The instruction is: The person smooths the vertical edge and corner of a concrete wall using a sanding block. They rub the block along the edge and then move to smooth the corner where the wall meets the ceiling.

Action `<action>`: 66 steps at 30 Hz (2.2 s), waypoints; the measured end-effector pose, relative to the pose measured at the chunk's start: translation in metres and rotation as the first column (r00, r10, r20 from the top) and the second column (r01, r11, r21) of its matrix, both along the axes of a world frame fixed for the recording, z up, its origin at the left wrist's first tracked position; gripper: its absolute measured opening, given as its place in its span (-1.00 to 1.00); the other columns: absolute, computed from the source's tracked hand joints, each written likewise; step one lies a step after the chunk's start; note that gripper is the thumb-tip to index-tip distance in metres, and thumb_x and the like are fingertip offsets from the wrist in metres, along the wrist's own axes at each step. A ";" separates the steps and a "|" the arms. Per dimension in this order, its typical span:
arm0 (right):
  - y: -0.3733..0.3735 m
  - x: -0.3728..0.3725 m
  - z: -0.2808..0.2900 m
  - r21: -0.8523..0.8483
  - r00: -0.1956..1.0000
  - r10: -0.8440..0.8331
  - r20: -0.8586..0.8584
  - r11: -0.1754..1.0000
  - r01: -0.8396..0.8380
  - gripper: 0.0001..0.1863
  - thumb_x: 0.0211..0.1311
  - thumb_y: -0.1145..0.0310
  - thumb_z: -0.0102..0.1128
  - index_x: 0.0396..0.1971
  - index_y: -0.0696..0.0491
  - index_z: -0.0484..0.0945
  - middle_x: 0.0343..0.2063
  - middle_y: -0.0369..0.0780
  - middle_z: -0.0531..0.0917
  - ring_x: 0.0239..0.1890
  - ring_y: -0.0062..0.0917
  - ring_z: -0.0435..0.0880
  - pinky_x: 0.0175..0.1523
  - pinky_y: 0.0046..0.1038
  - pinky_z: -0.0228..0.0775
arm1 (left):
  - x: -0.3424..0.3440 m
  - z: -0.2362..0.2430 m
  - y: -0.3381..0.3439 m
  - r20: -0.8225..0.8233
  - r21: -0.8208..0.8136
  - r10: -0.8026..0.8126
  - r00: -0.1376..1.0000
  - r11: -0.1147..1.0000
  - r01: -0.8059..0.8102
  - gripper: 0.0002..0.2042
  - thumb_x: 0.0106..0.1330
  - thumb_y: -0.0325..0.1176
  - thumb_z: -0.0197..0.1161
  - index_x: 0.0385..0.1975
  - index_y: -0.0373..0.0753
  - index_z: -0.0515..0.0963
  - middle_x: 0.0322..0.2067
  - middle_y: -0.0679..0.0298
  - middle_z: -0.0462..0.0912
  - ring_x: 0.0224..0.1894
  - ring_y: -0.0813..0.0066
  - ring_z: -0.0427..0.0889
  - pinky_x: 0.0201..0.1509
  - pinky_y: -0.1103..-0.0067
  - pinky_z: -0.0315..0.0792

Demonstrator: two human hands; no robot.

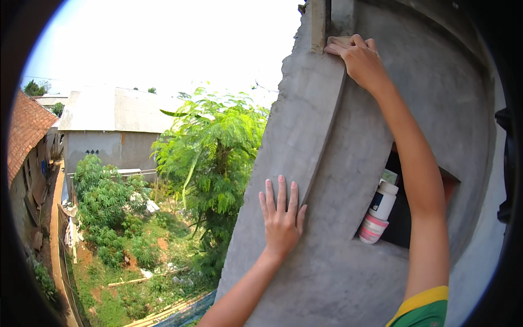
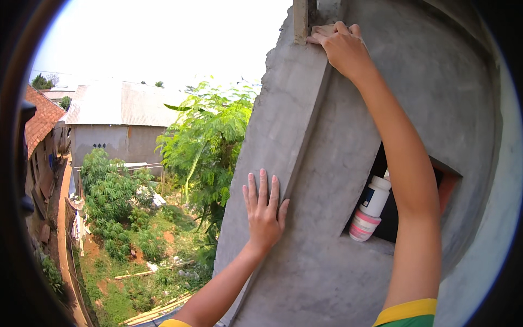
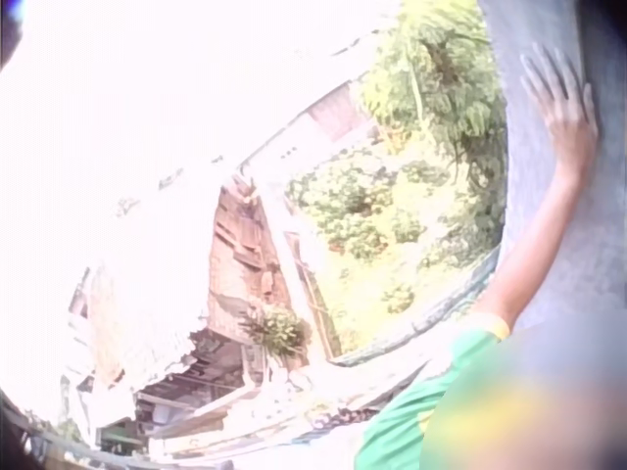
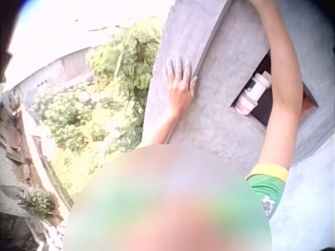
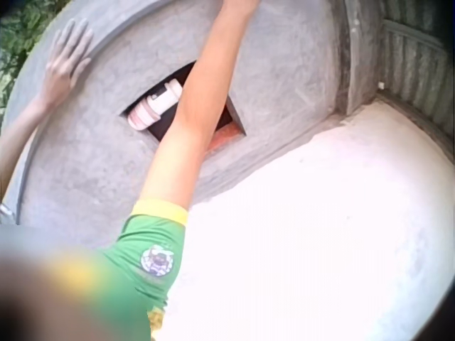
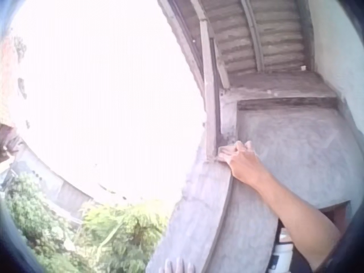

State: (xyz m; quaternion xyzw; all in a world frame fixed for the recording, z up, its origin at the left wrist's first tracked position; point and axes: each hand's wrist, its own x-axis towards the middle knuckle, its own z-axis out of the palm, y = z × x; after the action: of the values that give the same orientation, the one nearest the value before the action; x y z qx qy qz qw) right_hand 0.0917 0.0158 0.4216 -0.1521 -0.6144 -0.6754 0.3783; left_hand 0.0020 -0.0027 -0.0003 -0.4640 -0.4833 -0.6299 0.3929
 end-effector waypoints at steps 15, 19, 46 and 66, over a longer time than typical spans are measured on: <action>-0.012 0.002 -0.013 0.136 0.999 -0.019 0.037 0.991 0.014 -0.60 0.47 0.40 0.16 0.19 -0.23 0.79 0.10 -0.43 0.77 0.11 -0.48 0.59 0.27 -0.32 0.36 | -0.001 0.001 -0.003 -0.007 -0.012 0.031 0.999 0.999 -0.031 -0.35 0.54 -0.20 0.31 0.57 -0.24 0.37 0.64 -0.10 0.18 0.66 -0.41 0.05 0.64 -0.22 0.02; -0.008 -0.007 -0.013 -0.043 0.999 -0.036 0.012 0.998 0.036 -0.50 0.46 0.49 0.08 0.29 -0.17 0.73 0.30 -0.39 0.72 0.20 -0.42 0.57 0.40 -0.33 0.33 | 0.000 0.000 -0.002 0.002 0.004 0.006 1.000 1.000 -0.006 -0.33 0.52 -0.24 0.35 0.59 -0.24 0.34 0.64 -0.11 0.17 0.66 -0.40 0.05 0.64 -0.22 0.00; -0.010 0.018 -0.017 -0.113 0.988 0.152 0.015 0.982 -0.149 -0.54 0.44 0.50 0.16 0.22 -0.19 0.79 0.06 -0.28 0.80 0.17 -0.43 0.57 0.29 -0.33 0.34 | 0.000 0.001 0.000 -0.004 -0.002 0.028 1.000 1.000 -0.028 -0.34 0.53 -0.22 0.33 0.59 -0.24 0.35 0.64 -0.11 0.19 0.66 -0.40 0.06 0.64 -0.22 0.02; -0.006 0.001 0.004 -0.063 0.996 0.074 -0.048 0.995 -0.077 -0.47 0.48 0.51 0.03 0.29 -0.24 0.75 0.21 -0.35 0.77 0.27 -0.44 0.55 0.41 -0.30 0.29 | 0.000 -0.001 -0.001 -0.011 -0.025 0.036 0.999 0.999 -0.037 -0.35 0.55 -0.24 0.31 0.59 -0.25 0.33 0.64 -0.12 0.17 0.66 -0.40 0.05 0.65 -0.21 0.00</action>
State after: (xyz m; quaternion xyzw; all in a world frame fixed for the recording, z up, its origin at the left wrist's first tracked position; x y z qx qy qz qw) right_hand 0.0930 0.0093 0.4252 -0.1565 -0.6324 -0.6368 0.4125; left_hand 0.0023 -0.0033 -0.0010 -0.4633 -0.4975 -0.6141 0.4009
